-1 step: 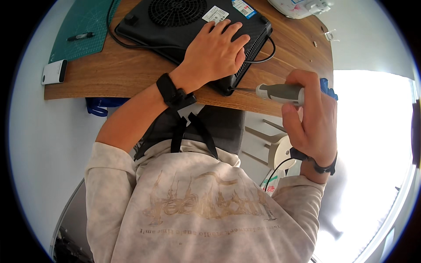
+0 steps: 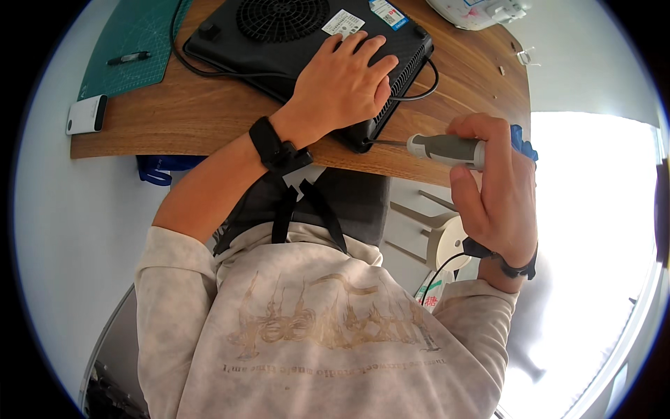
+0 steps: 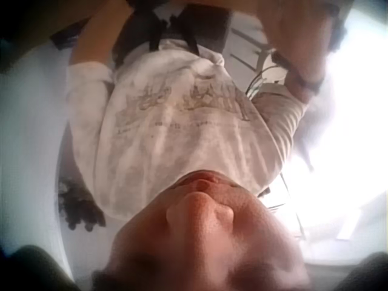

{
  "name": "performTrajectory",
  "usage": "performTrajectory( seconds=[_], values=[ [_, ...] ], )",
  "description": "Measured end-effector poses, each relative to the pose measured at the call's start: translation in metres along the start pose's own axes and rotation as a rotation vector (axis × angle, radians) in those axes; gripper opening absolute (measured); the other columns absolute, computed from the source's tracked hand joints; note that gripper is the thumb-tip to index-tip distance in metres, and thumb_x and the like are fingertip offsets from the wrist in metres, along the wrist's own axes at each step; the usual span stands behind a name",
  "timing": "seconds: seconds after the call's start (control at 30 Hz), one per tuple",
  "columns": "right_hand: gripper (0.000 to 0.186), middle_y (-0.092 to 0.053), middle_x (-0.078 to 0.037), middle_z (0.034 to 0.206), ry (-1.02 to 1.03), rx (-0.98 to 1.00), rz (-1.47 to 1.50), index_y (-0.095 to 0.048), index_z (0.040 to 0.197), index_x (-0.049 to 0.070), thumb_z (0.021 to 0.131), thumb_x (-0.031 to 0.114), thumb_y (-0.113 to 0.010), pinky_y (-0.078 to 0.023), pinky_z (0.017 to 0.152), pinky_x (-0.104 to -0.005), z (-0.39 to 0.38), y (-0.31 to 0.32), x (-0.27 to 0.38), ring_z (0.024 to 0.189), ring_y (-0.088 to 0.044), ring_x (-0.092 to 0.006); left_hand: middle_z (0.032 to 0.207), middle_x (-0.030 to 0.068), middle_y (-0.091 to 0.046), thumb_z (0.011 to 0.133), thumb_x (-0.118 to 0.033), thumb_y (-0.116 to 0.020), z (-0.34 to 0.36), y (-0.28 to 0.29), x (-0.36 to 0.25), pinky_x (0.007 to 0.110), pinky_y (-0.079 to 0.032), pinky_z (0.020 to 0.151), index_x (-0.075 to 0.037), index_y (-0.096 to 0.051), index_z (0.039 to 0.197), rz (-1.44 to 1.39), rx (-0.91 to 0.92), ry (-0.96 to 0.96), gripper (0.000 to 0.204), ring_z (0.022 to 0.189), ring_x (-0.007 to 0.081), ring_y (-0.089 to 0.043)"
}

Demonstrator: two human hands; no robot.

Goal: The person assembles a yellow pot with a lid and then uses a screwdriver to remove screws from the bottom of a black fan. The person manipulates the pot, lid, fan, and screwdriver on a wooden table.

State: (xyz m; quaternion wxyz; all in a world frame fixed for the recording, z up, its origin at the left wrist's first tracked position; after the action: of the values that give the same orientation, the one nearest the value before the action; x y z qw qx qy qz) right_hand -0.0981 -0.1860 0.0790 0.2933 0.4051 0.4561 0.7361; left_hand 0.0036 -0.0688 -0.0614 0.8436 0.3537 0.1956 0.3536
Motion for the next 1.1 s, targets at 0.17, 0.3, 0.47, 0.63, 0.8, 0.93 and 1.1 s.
performTrajectory(
  seconds=[0.17,0.3,0.47,0.63,0.8,0.93,1.1],
  values=[
    [0.034,-0.067,-0.014,0.110,0.084,0.075,0.201,-0.060,0.115,-0.001,0.083,-0.009,-0.070,-0.057,0.071,-0.0363,0.000,0.001,0.000,0.091,-0.070,-0.0331,0.136,0.0100,-0.066,0.094,-0.023,-0.063,0.001,0.000,-0.002,0.043,-0.049,0.102,-0.014,-0.070,0.126,0.003,-0.009,-0.010,0.034,0.124,0.0294,-0.062],
    [0.036,-0.070,-0.014,0.109,0.096,0.100,0.177,-0.064,0.114,-0.001,0.081,-0.010,-0.074,-0.059,0.075,-0.0359,0.000,0.002,0.001,0.094,-0.071,-0.0328,0.136,0.0103,-0.065,0.094,-0.022,-0.063,0.000,0.001,0.000,0.043,-0.049,0.103,-0.014,-0.070,0.126,-0.002,0.000,0.003,0.034,0.124,0.0295,-0.062],
    [0.033,-0.073,-0.011,0.100,0.092,0.072,0.053,-0.069,0.107,0.001,0.079,0.005,-0.085,-0.057,0.063,-0.0340,-0.001,0.003,0.009,0.079,-0.071,-0.0267,0.136,0.0105,-0.066,0.094,-0.023,-0.063,0.000,0.001,-0.002,0.043,-0.049,0.103,-0.015,-0.070,0.125,0.004,-0.007,-0.003,0.033,0.124,0.0292,-0.062],
    [0.038,-0.071,-0.006,0.078,0.014,0.038,-0.072,-0.070,0.090,0.004,0.072,0.025,-0.095,-0.053,0.058,-0.0285,0.007,0.000,0.016,0.067,-0.070,-0.0187,0.135,0.0104,-0.066,0.094,-0.023,-0.063,0.000,0.002,-0.001,0.043,-0.049,0.103,-0.014,-0.070,0.125,-0.002,-0.003,0.003,0.033,0.124,0.0290,-0.062],
    [0.044,-0.056,-0.003,0.059,0.045,-0.027,-0.288,-0.068,0.083,0.007,0.076,0.044,-0.091,-0.041,0.046,-0.0302,0.010,0.003,0.014,0.048,-0.054,-0.0171,0.135,0.0101,-0.066,0.094,-0.022,-0.064,0.000,0.001,-0.002,0.043,-0.049,0.102,-0.014,-0.070,0.125,-0.008,-0.023,-0.006,0.033,0.123,0.0288,-0.062],
    [0.042,-0.057,-0.003,0.058,-0.051,0.027,-0.366,-0.070,0.084,0.008,0.083,0.046,-0.087,-0.040,0.045,-0.0308,0.000,0.003,0.000,0.045,-0.053,-0.0182,0.135,0.0104,-0.066,0.094,-0.022,-0.064,0.000,0.002,-0.002,0.043,-0.049,0.102,-0.013,-0.070,0.126,-0.007,-0.014,-0.006,0.034,0.123,0.0287,-0.062],
    [0.034,-0.070,-0.005,0.073,-0.357,0.051,-0.063,-0.072,0.095,0.005,0.082,0.031,-0.089,-0.050,0.059,-0.0297,-0.022,0.014,-0.048,0.059,-0.063,-0.0187,0.136,0.0108,-0.065,0.095,-0.023,-0.062,0.002,0.000,-0.004,0.043,-0.049,0.103,-0.013,-0.070,0.126,0.006,-0.021,-0.019,0.033,0.124,0.0288,-0.062]
  ],
)
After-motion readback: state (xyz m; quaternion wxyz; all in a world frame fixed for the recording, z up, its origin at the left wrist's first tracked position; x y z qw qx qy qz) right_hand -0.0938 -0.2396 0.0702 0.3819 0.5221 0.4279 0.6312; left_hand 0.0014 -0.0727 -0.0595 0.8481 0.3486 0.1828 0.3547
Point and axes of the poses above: each hand's wrist, its own z-axis towards the middle knuckle, its own y-axis out of the back of the hand, x = y × z, the point moved 7 cm from there along z, towards the middle knuckle
